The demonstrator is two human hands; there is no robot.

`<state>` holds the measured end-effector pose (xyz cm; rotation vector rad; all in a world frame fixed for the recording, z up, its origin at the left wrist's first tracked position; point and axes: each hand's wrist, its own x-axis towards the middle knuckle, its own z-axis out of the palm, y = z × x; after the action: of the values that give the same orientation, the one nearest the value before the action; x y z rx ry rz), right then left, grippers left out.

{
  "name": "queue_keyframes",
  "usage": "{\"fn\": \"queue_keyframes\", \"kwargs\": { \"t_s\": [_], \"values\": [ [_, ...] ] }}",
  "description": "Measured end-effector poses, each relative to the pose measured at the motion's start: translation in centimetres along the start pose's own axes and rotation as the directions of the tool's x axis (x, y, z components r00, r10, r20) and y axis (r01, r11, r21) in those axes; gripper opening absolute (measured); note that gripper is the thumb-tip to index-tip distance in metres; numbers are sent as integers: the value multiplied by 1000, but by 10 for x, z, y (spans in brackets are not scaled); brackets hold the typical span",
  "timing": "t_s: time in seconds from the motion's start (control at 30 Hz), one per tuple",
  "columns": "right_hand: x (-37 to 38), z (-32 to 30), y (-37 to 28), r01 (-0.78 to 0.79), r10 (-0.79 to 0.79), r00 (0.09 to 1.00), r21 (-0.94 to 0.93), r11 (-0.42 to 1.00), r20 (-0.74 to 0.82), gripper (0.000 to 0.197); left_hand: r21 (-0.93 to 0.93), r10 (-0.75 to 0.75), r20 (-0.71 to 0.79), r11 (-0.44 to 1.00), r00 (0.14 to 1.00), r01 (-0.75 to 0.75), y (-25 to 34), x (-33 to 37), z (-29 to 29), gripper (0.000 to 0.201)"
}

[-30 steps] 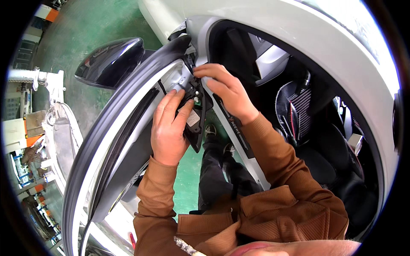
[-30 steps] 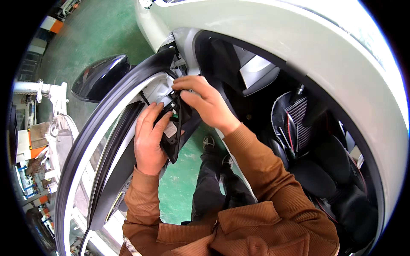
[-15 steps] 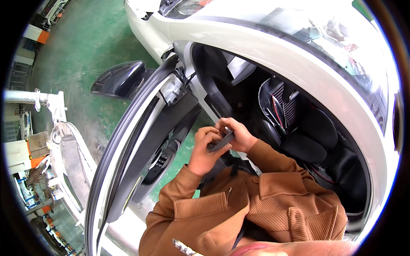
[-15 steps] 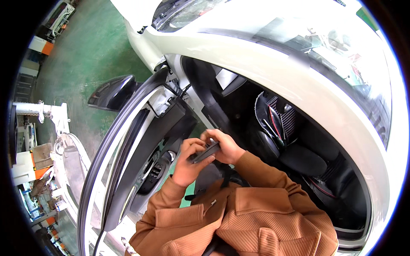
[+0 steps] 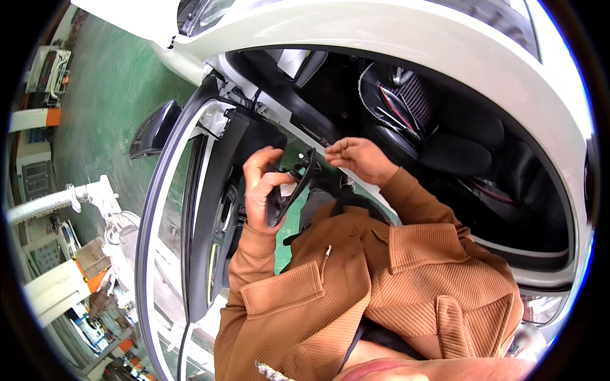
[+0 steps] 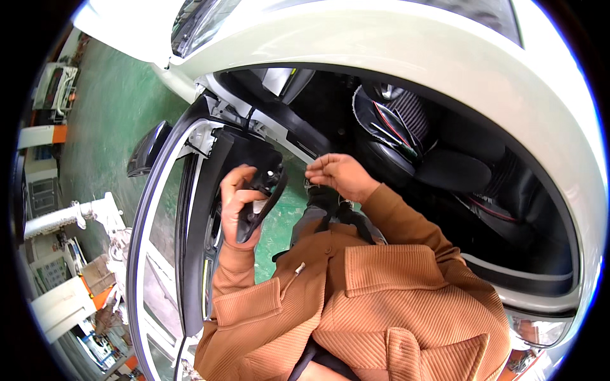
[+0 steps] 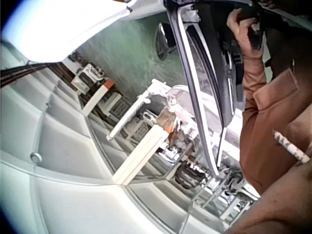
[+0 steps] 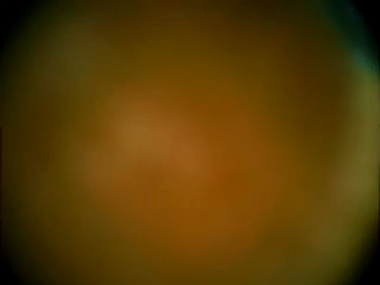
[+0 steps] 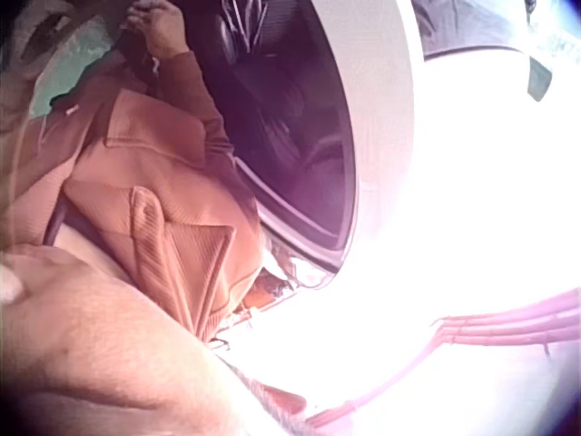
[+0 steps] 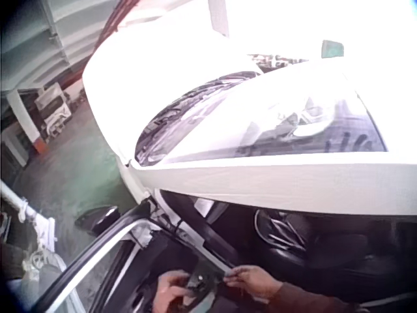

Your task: The person installs a black rubber weather seal onto the door frame of a white car. They repeatedly press and adjust the seal along the top and side edges to ensure it is seated correctly, then briefly wipe the interior door panel.

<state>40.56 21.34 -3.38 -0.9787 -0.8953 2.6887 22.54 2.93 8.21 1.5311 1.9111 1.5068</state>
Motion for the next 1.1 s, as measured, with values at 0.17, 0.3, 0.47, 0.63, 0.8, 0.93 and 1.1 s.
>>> {"fn": "queue_keyframes", "kwargs": {
  "t_s": [0.17, 0.3, 0.47, 0.63, 0.8, 0.93, 1.1],
  "values": [
    [-43, 34, -56, 162, -160, 985, -11, 987, 64, 19, 71, 89, -7, 994, 996, -88, 15, 4, -11, 33],
    [-73, 58, -86, 331, -297, 937, -197, 923, 184, 20, 127, 135, 3, 983, 991, -134, 40, 10, -16, 28],
    [-93, 83, -95, 686, -541, 725, -384, 618, 425, 21, 307, 128, 39, 942, 991, -133, 57, 16, -13, 23],
    [-113, 112, -92, 860, -573, 508, -408, 306, 643, 29, 404, 125, 41, 905, 991, -131, 66, 26, -9, 15],
    [-106, 123, -80, 821, -536, 570, -452, 348, 623, 18, 468, 135, 89, 869, 987, -161, 69, 26, -5, 13],
    [-94, 119, -62, 807, -540, 591, -425, 410, 599, 16, 469, 90, 127, 872, 988, -139, 65, 19, -6, 13],
    [-89, 112, -35, 721, -482, 692, -487, 492, 537, 15, 481, 35, 187, 868, 982, -123, 54, 2, -3, 16]
  ]
}}
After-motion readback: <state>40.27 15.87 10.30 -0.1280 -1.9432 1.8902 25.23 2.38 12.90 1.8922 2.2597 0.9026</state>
